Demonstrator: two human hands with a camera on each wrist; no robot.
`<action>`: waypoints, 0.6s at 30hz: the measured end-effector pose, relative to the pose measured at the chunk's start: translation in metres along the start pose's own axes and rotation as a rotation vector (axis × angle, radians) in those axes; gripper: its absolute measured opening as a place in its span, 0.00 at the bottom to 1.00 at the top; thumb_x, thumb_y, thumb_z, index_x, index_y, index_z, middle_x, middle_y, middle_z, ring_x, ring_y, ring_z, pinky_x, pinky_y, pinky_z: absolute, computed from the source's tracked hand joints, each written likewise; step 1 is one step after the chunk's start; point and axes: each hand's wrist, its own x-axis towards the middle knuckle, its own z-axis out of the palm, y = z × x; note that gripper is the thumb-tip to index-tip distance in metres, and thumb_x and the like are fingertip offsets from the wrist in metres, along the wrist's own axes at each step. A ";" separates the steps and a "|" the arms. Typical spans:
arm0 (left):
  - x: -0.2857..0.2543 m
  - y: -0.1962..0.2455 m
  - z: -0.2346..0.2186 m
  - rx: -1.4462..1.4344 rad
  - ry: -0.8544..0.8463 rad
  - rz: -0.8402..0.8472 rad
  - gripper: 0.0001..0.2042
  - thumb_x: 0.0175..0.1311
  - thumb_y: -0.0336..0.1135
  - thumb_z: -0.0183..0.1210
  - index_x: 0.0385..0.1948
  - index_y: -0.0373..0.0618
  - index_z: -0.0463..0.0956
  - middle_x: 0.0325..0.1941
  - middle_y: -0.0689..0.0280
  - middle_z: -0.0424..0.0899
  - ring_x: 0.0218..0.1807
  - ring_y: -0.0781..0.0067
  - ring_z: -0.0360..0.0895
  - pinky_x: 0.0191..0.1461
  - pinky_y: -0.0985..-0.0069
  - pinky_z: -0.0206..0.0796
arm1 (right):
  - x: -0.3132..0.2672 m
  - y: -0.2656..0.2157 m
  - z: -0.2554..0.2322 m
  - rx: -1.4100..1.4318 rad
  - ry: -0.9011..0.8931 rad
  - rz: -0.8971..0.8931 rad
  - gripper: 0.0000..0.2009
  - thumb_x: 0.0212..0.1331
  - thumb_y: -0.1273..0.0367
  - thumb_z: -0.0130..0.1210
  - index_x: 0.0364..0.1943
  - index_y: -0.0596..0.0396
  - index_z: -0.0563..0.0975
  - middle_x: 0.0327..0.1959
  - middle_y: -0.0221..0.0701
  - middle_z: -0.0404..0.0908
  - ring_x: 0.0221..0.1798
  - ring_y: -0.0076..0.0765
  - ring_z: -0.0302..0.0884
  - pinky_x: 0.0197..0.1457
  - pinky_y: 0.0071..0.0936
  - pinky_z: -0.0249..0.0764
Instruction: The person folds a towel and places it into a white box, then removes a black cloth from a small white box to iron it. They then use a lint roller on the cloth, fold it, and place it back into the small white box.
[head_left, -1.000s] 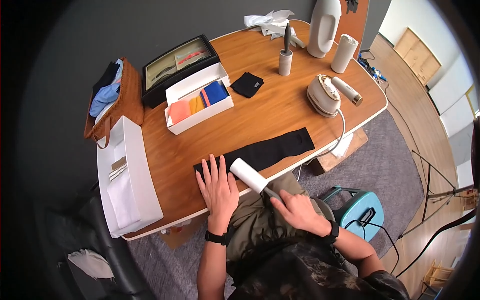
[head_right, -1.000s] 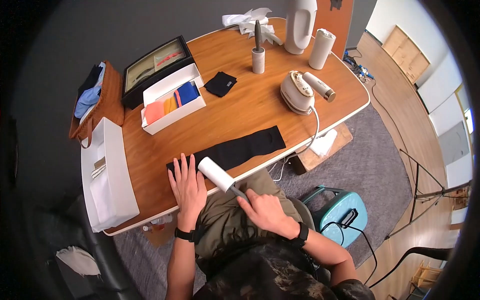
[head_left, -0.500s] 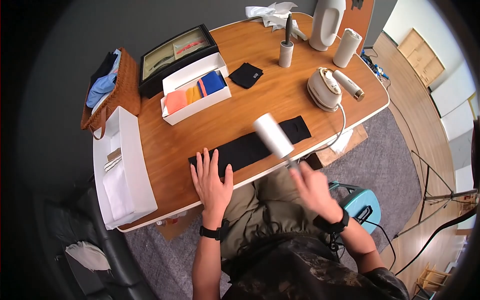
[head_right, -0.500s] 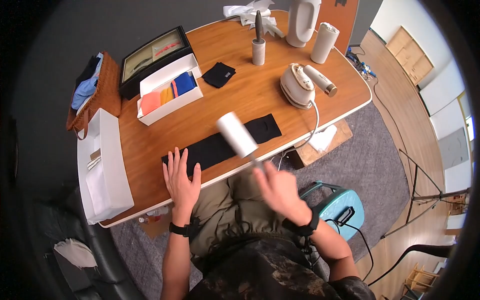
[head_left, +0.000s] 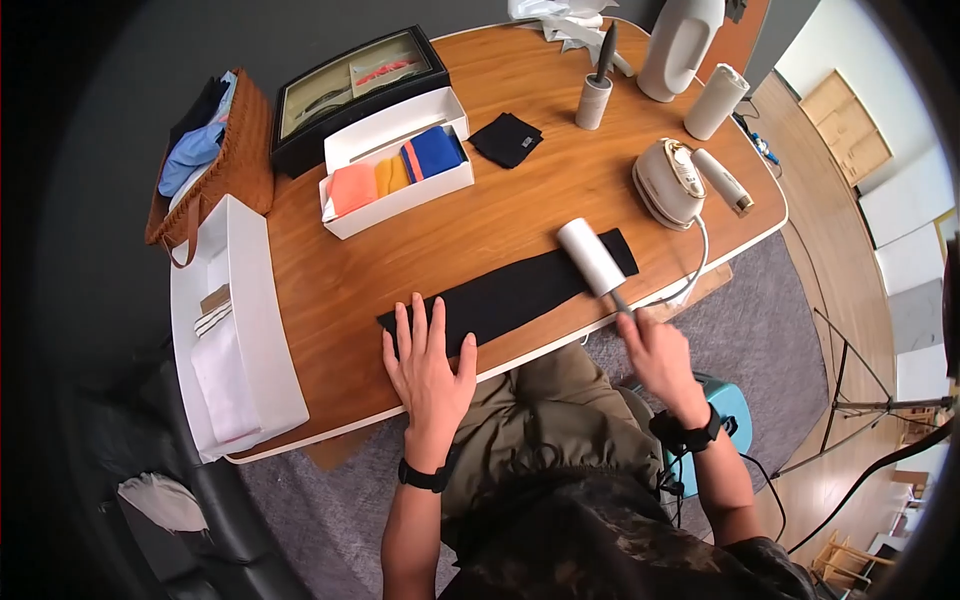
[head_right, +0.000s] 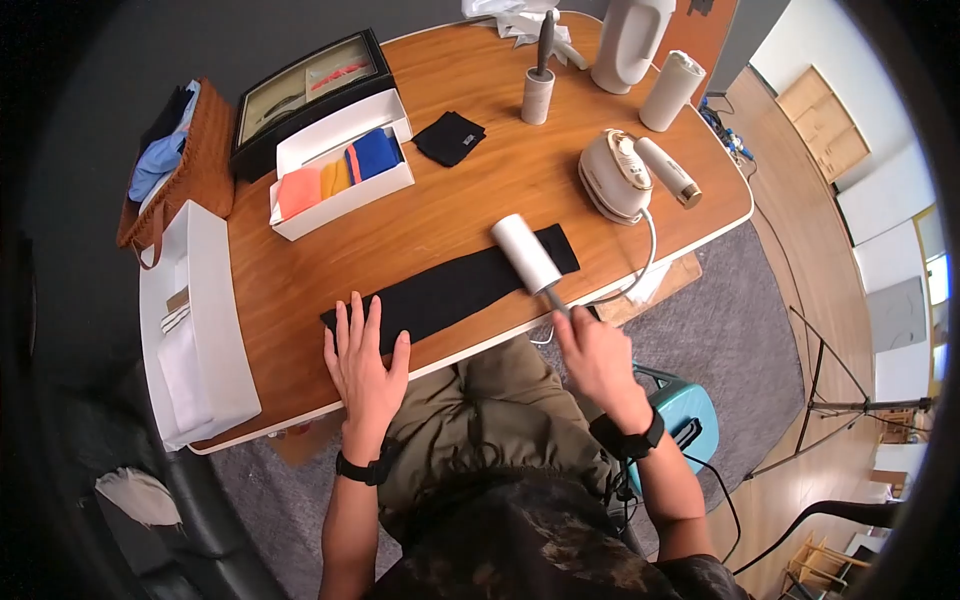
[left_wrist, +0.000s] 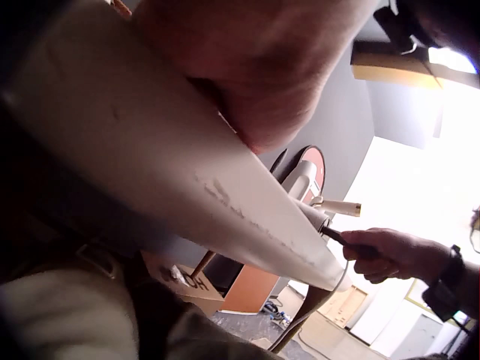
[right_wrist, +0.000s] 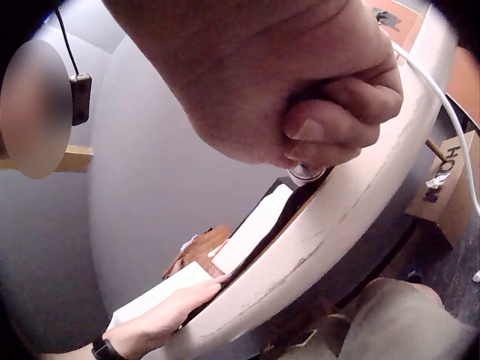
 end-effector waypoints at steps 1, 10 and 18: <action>-0.001 -0.001 -0.005 -0.002 -0.004 -0.004 0.28 0.75 0.45 0.56 0.74 0.45 0.68 0.83 0.55 0.62 0.85 0.51 0.52 0.86 0.45 0.34 | 0.003 0.001 -0.006 0.041 0.005 0.007 0.21 0.78 0.55 0.48 0.34 0.60 0.74 0.22 0.53 0.77 0.32 0.70 0.78 0.36 0.56 0.71; -0.003 -0.023 -0.014 0.076 -0.084 0.041 0.28 0.75 0.43 0.55 0.74 0.44 0.68 0.83 0.53 0.61 0.85 0.47 0.51 0.86 0.42 0.33 | -0.042 -0.071 0.025 0.151 -0.110 -0.316 0.17 0.74 0.59 0.57 0.30 0.56 0.72 0.15 0.48 0.73 0.21 0.64 0.76 0.26 0.52 0.70; -0.001 -0.021 -0.015 0.023 -0.095 0.048 0.28 0.75 0.46 0.54 0.74 0.43 0.69 0.83 0.53 0.60 0.85 0.47 0.50 0.85 0.41 0.35 | -0.012 -0.036 0.022 -0.080 -0.039 -0.186 0.20 0.76 0.54 0.52 0.31 0.56 0.75 0.18 0.50 0.79 0.24 0.65 0.80 0.28 0.56 0.75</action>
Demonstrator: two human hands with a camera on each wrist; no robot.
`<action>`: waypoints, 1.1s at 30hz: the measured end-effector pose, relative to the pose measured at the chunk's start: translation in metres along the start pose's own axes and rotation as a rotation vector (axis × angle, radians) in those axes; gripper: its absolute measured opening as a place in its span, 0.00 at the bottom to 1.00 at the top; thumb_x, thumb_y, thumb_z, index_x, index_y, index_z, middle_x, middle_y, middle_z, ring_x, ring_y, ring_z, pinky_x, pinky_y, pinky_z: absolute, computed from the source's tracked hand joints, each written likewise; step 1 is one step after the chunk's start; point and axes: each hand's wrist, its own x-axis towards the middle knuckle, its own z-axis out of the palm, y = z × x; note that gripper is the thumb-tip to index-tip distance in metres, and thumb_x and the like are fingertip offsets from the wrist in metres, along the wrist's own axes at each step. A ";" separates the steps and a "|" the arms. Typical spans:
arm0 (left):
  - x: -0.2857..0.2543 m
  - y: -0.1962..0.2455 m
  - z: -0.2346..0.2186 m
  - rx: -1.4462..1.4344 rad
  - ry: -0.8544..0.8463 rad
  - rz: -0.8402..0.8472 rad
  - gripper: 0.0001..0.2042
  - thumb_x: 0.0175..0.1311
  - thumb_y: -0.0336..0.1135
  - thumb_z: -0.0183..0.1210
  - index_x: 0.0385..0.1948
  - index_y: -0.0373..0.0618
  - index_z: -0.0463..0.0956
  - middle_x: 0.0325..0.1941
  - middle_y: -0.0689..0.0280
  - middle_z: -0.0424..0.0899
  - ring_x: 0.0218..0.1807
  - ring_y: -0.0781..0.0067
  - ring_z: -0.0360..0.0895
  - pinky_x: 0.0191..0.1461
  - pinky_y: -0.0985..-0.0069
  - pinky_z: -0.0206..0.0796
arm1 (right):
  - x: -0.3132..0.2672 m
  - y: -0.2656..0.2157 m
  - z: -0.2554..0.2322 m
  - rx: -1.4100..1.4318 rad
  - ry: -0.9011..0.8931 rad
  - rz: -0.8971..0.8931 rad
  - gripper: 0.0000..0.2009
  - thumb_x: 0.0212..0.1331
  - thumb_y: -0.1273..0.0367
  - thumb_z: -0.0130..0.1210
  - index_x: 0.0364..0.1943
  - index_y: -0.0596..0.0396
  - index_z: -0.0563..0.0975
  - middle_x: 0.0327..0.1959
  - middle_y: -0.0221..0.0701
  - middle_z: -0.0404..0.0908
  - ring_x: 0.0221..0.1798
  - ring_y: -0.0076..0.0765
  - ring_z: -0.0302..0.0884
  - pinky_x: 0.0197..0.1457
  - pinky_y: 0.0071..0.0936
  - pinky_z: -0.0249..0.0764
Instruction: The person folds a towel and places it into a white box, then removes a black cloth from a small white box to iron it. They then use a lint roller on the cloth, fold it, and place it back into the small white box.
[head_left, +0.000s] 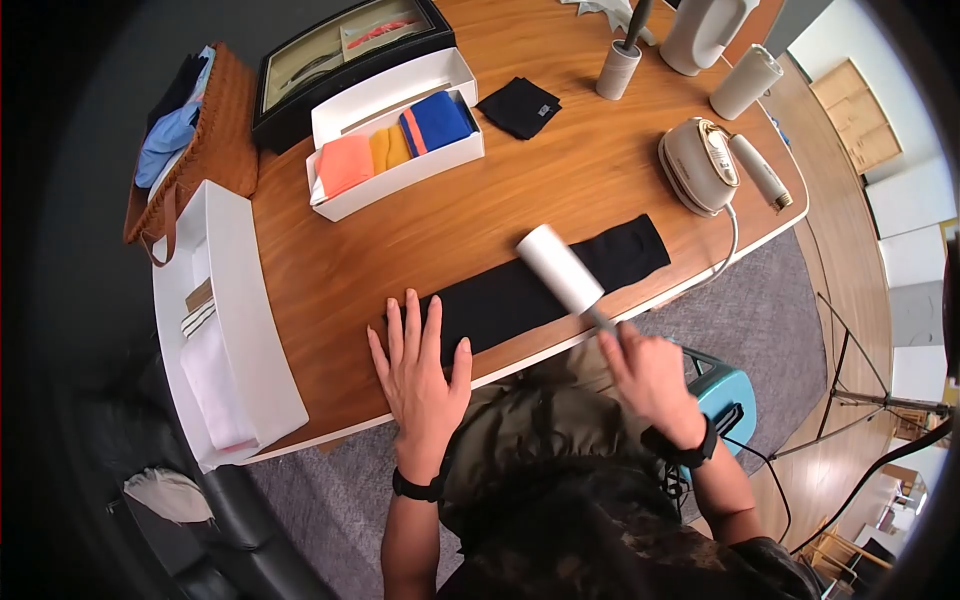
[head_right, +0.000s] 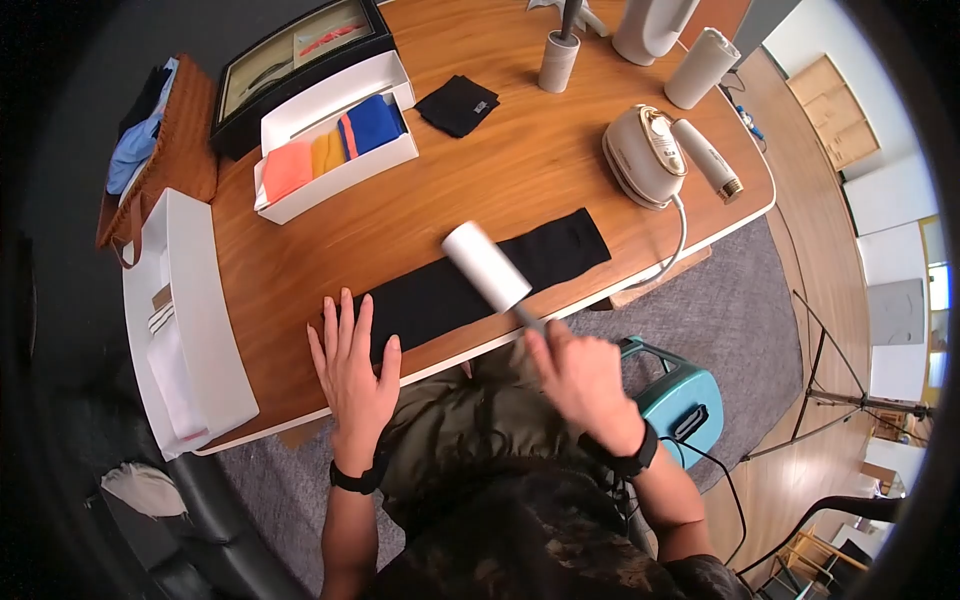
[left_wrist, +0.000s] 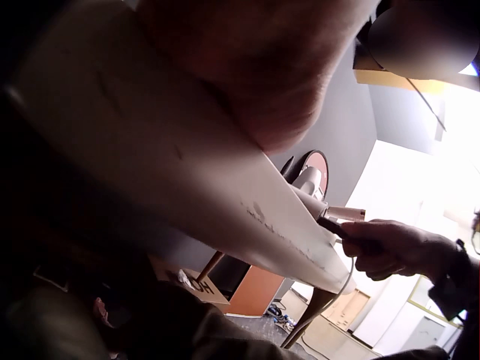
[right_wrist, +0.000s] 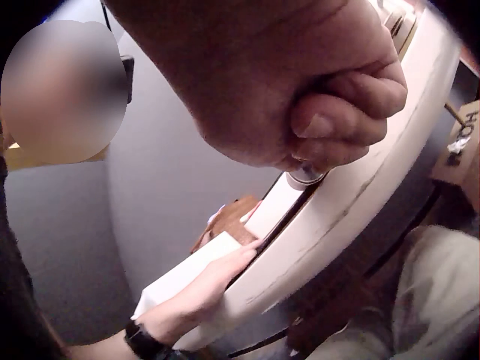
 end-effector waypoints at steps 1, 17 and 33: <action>0.000 0.000 0.001 0.003 -0.003 -0.007 0.28 0.75 0.45 0.53 0.74 0.43 0.69 0.83 0.53 0.61 0.85 0.47 0.50 0.85 0.41 0.34 | 0.006 0.010 -0.004 -0.034 0.033 0.044 0.20 0.77 0.54 0.51 0.31 0.56 0.75 0.19 0.51 0.79 0.25 0.65 0.80 0.28 0.56 0.75; 0.004 0.006 0.001 -0.007 -0.058 0.038 0.30 0.76 0.42 0.53 0.75 0.36 0.64 0.83 0.51 0.61 0.85 0.47 0.51 0.86 0.41 0.33 | -0.020 -0.033 0.011 0.157 -0.160 -0.045 0.18 0.74 0.57 0.56 0.30 0.56 0.73 0.15 0.48 0.74 0.23 0.65 0.78 0.28 0.54 0.73; 0.021 0.036 0.009 -0.024 -0.102 -0.014 0.32 0.76 0.44 0.53 0.77 0.36 0.60 0.84 0.49 0.56 0.87 0.46 0.45 0.86 0.41 0.30 | -0.016 -0.018 -0.002 0.285 -0.050 -0.100 0.17 0.74 0.58 0.57 0.30 0.55 0.71 0.13 0.45 0.73 0.19 0.61 0.77 0.23 0.52 0.71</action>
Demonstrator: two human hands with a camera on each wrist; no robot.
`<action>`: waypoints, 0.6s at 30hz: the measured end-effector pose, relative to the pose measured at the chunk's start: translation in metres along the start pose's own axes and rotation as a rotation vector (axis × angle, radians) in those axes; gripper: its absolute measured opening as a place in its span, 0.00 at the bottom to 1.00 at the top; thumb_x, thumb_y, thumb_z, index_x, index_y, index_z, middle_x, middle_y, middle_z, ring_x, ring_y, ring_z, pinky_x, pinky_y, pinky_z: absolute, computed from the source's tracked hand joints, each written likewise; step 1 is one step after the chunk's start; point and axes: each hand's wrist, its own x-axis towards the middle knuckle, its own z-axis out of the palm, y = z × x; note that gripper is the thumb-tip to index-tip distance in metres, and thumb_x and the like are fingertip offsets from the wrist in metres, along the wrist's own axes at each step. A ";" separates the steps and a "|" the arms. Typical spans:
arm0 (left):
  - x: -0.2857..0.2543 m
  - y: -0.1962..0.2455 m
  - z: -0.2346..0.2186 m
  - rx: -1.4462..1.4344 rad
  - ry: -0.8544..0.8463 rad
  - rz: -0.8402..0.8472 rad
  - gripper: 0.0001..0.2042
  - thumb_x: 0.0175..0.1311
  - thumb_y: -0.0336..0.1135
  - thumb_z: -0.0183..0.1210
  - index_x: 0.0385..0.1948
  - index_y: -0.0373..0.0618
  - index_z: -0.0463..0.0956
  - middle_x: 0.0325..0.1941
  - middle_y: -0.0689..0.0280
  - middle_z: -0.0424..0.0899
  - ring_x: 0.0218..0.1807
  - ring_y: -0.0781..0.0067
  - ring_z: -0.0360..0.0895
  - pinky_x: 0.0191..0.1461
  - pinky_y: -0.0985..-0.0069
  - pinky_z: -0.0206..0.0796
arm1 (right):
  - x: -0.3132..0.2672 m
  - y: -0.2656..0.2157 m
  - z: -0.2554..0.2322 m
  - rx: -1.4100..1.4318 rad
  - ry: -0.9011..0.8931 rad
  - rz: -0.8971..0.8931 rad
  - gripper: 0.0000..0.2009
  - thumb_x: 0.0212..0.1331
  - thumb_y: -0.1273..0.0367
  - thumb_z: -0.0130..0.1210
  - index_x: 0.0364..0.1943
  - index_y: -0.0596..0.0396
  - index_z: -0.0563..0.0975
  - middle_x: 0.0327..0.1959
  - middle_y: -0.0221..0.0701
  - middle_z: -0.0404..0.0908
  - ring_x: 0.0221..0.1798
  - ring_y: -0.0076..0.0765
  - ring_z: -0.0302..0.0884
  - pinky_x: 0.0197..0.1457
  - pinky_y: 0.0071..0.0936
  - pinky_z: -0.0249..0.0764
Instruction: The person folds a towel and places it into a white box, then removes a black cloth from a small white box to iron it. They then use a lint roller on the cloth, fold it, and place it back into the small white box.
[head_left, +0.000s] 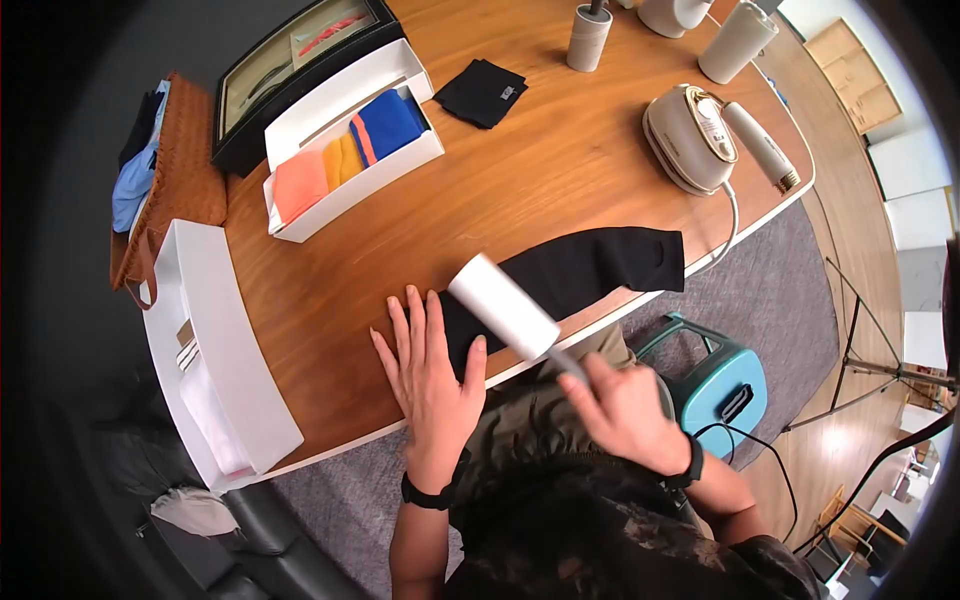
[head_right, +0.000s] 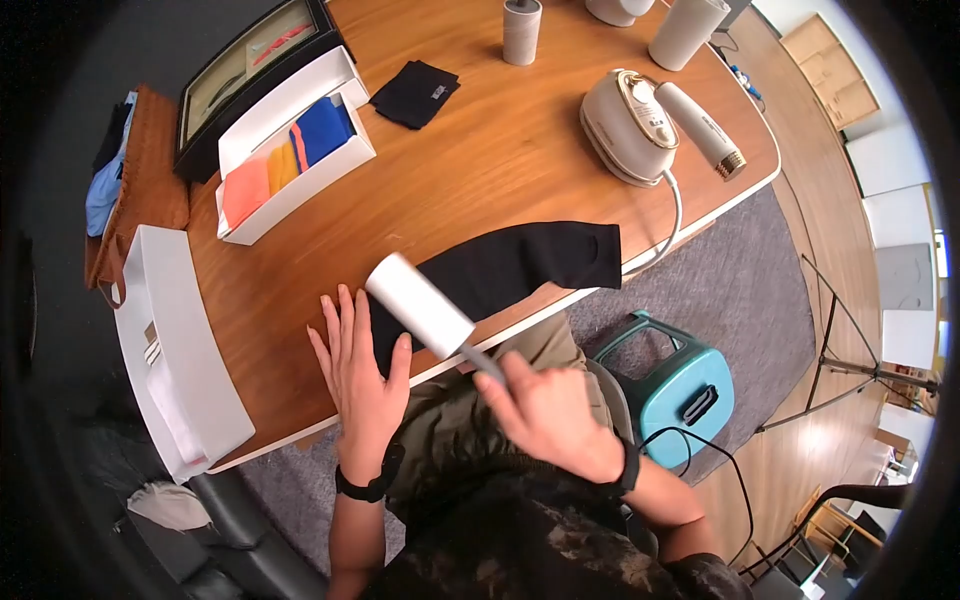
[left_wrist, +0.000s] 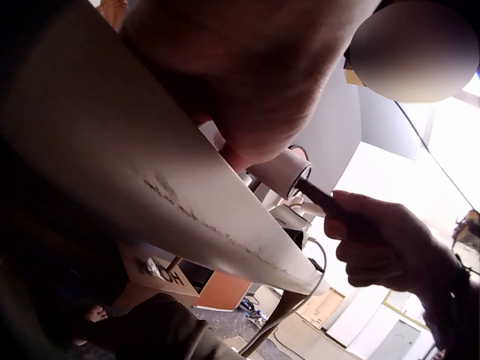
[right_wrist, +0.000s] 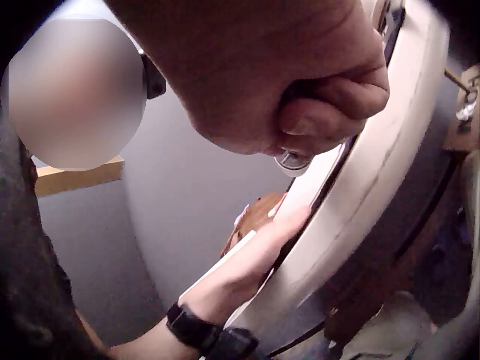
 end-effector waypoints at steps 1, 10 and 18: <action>0.002 0.001 0.001 -0.023 0.002 0.005 0.32 0.76 0.44 0.52 0.77 0.35 0.59 0.85 0.49 0.55 0.87 0.46 0.44 0.86 0.41 0.29 | -0.001 -0.005 0.005 -0.002 -0.049 0.005 0.18 0.74 0.58 0.57 0.30 0.54 0.71 0.12 0.44 0.73 0.19 0.60 0.77 0.23 0.51 0.71; -0.007 -0.024 -0.005 0.022 -0.007 0.047 0.30 0.76 0.40 0.51 0.77 0.36 0.61 0.84 0.50 0.59 0.86 0.47 0.49 0.85 0.40 0.34 | 0.013 0.039 -0.013 -0.140 0.085 0.205 0.19 0.75 0.57 0.54 0.30 0.56 0.72 0.15 0.48 0.75 0.22 0.62 0.79 0.27 0.52 0.74; -0.014 -0.043 -0.008 -0.071 -0.005 0.095 0.28 0.73 0.36 0.56 0.73 0.36 0.67 0.82 0.49 0.62 0.84 0.43 0.54 0.85 0.42 0.37 | 0.009 0.032 -0.029 0.077 0.144 0.202 0.17 0.75 0.60 0.55 0.30 0.58 0.70 0.13 0.46 0.71 0.19 0.62 0.76 0.24 0.49 0.69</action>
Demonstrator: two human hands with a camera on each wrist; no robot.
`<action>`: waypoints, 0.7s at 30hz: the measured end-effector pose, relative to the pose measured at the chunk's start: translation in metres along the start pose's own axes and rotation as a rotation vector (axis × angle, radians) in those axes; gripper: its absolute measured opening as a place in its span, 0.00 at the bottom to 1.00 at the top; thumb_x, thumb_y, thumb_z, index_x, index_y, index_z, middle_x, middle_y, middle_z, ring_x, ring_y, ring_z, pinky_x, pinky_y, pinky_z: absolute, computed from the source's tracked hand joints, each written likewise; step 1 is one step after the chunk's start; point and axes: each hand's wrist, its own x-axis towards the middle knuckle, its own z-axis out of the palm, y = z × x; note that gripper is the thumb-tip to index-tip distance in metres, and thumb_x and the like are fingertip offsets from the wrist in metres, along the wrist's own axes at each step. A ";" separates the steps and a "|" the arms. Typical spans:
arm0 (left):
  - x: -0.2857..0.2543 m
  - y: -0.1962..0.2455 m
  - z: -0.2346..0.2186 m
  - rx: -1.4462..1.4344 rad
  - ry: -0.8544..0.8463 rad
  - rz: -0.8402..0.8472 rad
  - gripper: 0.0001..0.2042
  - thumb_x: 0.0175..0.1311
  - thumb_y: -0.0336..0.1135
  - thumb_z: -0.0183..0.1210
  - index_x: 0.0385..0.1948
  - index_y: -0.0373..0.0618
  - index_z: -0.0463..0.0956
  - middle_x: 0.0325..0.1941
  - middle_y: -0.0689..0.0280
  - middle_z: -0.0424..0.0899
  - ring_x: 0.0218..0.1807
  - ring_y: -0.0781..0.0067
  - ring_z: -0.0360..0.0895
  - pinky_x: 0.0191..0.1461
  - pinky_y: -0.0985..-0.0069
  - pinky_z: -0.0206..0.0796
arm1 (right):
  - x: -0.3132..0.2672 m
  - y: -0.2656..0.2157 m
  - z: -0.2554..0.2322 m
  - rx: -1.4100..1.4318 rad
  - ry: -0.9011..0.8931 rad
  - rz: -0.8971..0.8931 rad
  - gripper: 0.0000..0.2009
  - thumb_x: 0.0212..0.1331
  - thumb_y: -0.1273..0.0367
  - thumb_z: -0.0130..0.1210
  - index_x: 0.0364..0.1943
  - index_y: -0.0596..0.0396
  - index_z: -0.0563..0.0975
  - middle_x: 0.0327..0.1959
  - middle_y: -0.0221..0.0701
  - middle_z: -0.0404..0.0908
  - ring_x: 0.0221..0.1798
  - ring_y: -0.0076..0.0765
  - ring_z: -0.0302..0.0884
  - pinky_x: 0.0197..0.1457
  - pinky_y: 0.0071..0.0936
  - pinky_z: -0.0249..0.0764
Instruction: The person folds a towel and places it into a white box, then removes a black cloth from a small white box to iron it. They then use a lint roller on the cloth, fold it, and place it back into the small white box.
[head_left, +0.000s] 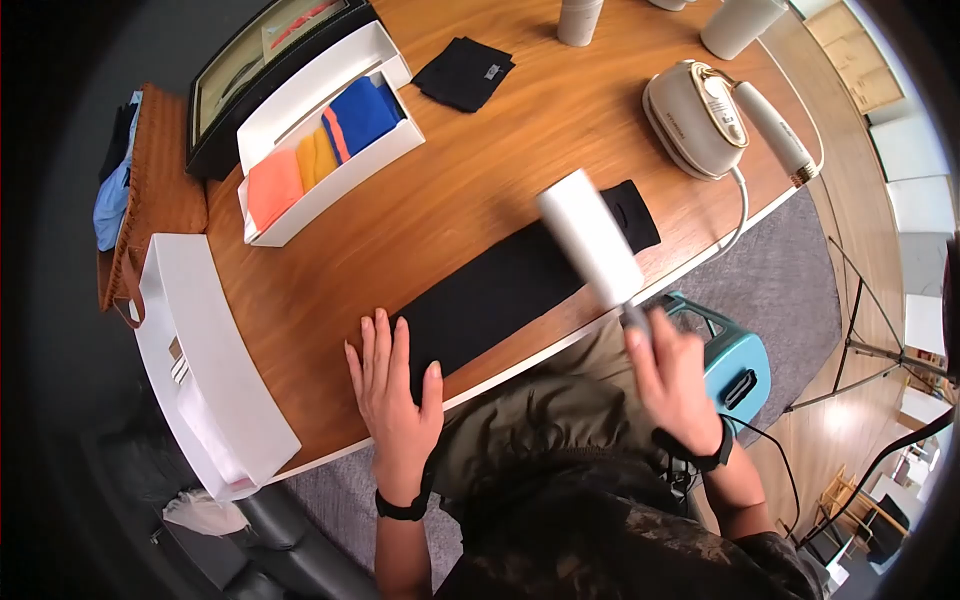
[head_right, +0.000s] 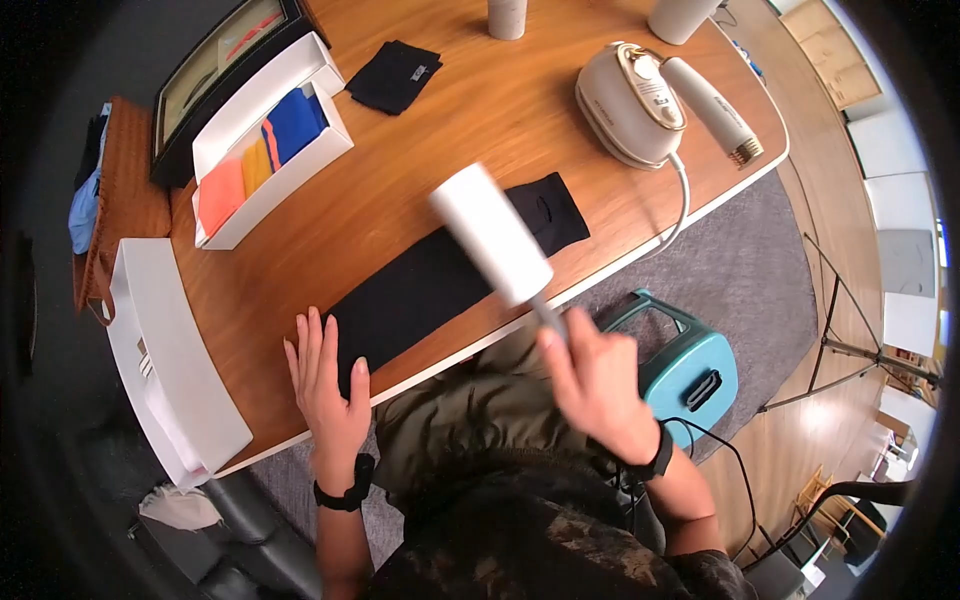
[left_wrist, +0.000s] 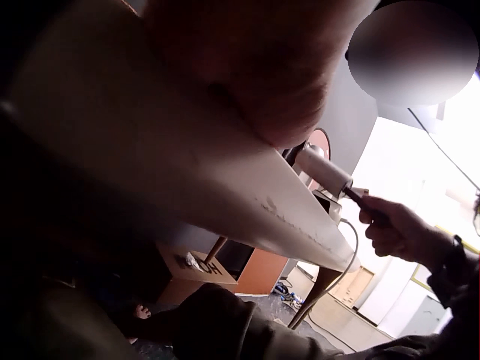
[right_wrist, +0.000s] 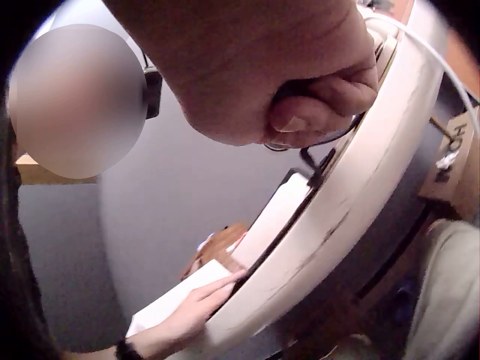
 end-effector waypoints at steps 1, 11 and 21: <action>0.001 0.001 0.000 0.006 -0.003 -0.005 0.28 0.73 0.36 0.56 0.73 0.36 0.67 0.82 0.49 0.62 0.84 0.43 0.54 0.85 0.42 0.37 | -0.006 -0.011 0.007 0.013 -0.037 -0.090 0.17 0.74 0.60 0.56 0.31 0.57 0.71 0.13 0.44 0.72 0.18 0.60 0.76 0.23 0.48 0.69; 0.005 0.003 0.003 0.026 0.037 -0.022 0.30 0.71 0.40 0.59 0.72 0.36 0.67 0.81 0.48 0.63 0.83 0.43 0.56 0.84 0.39 0.41 | -0.015 -0.013 0.032 -0.142 -0.232 -0.112 0.18 0.73 0.57 0.57 0.30 0.55 0.73 0.13 0.45 0.75 0.18 0.59 0.78 0.24 0.51 0.74; -0.004 -0.007 0.006 -0.190 0.232 -0.032 0.19 0.75 0.32 0.51 0.63 0.34 0.76 0.75 0.48 0.73 0.79 0.41 0.65 0.82 0.43 0.50 | -0.003 0.001 0.006 0.058 0.019 0.023 0.18 0.75 0.61 0.54 0.28 0.59 0.70 0.14 0.49 0.70 0.21 0.65 0.74 0.25 0.50 0.68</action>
